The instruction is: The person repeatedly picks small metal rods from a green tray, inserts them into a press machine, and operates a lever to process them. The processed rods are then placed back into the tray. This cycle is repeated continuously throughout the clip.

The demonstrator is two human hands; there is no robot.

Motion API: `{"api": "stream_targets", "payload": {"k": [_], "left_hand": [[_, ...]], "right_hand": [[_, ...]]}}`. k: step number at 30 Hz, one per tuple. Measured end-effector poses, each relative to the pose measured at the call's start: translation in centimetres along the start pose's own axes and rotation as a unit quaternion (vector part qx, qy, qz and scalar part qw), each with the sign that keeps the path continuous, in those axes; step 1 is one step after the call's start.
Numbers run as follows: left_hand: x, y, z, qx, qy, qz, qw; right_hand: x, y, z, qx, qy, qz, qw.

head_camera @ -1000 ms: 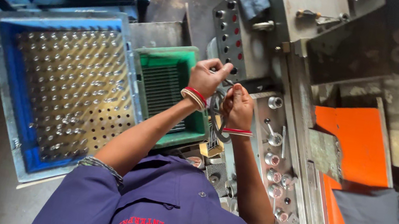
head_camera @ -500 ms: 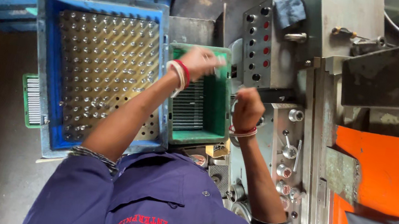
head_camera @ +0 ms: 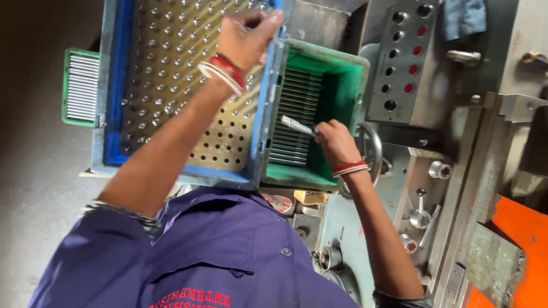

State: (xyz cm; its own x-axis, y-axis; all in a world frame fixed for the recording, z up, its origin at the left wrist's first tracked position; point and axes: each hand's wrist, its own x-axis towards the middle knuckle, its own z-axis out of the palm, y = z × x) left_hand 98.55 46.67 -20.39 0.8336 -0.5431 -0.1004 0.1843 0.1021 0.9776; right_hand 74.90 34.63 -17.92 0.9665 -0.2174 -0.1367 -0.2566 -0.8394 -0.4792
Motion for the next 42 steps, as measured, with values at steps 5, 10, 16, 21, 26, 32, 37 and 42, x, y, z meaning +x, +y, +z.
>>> {"api": "stream_targets", "payload": {"k": [5, 10, 16, 21, 26, 32, 37, 42], "left_hand": [[-2.6, -1.3, -6.0, 0.411, -0.141, 0.002, 0.901], [-6.2, -2.1, -7.3, 0.565, -0.249, -0.084, 0.782], [-8.1, -3.1, -8.4, 0.607, -0.223, -0.069, 0.76], [-9.5, -4.0, -9.0, 0.607, -0.225, -0.164, 0.745], [-11.0, -3.9, -9.5, 0.612, -0.234, -0.175, 0.735], [-11.7, -3.6, -9.9, 0.62, -0.223, -0.149, 0.738], [-10.5, -4.1, -7.2, 0.673, -0.217, -0.024, 0.707], [-9.7, -3.2, -5.4, 0.66, -0.25, -0.026, 0.708]], "right_hand": [[1.0, -0.1, 5.4, -0.024, -0.178, -0.077, 0.981], [2.1, -1.2, 7.4, -0.066, -0.341, 0.038, 0.937], [3.2, 0.1, 6.8, -0.03, -0.259, 0.074, 0.963], [7.2, 3.7, 6.1, 0.068, 0.113, 0.2, 0.971], [12.5, 5.9, 6.8, 0.066, 0.073, 0.333, 0.938], [12.8, 5.3, 6.6, 0.05, 0.054, 0.364, 0.928], [10.7, 2.5, 5.6, 0.142, 0.151, 0.359, 0.91], [6.3, -1.0, 4.4, 0.541, 0.129, 0.301, 0.775]]}}
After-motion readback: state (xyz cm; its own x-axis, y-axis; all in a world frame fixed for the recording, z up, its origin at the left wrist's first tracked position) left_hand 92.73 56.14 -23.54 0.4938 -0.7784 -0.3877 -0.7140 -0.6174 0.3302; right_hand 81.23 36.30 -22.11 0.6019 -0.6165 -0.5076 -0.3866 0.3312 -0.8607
